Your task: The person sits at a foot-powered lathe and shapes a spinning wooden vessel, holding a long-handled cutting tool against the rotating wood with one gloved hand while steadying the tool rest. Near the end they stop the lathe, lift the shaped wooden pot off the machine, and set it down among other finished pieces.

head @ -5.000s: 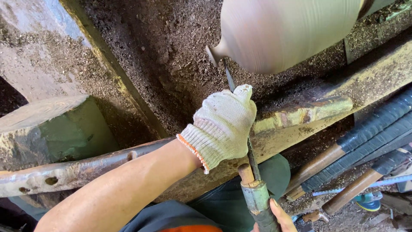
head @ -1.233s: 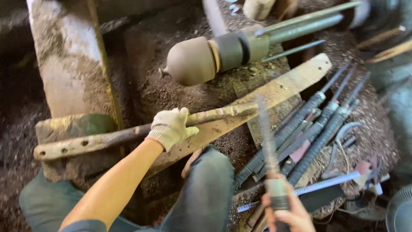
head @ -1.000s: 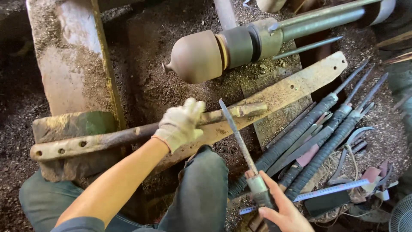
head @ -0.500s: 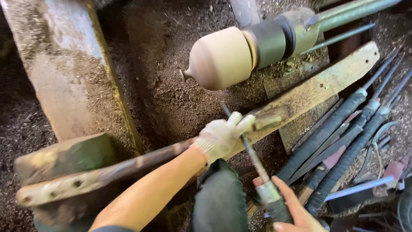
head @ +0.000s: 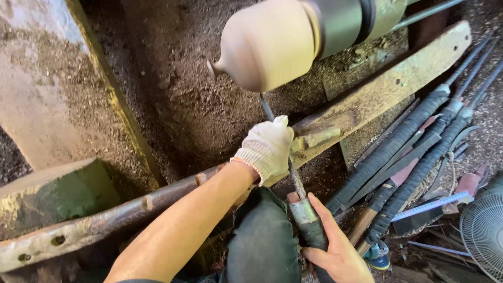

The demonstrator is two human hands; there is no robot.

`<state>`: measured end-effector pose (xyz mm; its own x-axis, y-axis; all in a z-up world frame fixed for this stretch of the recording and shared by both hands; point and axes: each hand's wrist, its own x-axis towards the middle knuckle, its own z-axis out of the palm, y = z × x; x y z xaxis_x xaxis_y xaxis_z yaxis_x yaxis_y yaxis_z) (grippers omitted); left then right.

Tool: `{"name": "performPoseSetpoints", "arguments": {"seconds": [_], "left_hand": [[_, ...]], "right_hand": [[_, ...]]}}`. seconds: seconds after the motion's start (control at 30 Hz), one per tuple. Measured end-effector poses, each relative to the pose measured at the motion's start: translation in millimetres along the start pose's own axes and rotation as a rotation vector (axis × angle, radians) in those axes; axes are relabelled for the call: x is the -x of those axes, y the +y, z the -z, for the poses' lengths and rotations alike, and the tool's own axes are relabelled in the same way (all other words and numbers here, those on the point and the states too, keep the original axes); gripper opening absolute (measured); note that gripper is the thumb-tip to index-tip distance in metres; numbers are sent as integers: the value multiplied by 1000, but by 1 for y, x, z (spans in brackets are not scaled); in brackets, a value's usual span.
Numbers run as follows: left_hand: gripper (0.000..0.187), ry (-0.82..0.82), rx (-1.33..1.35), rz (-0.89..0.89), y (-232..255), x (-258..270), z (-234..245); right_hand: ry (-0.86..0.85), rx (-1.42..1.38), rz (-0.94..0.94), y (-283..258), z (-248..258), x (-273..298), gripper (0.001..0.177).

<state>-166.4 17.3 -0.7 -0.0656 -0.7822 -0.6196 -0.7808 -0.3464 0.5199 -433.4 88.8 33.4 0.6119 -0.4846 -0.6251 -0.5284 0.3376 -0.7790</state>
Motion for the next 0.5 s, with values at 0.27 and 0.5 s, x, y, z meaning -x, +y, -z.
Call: {"name": "performPoseSetpoints", "arguments": {"seconds": [0.27,0.5], "left_hand": [[37,12,-34,19,6,3,5],[43,23,16,113,8,4,2]], "right_hand": [[-5,-211,-199,-1,13,-6,109],[-58,-85,-179,18,37,-13,117]]}}
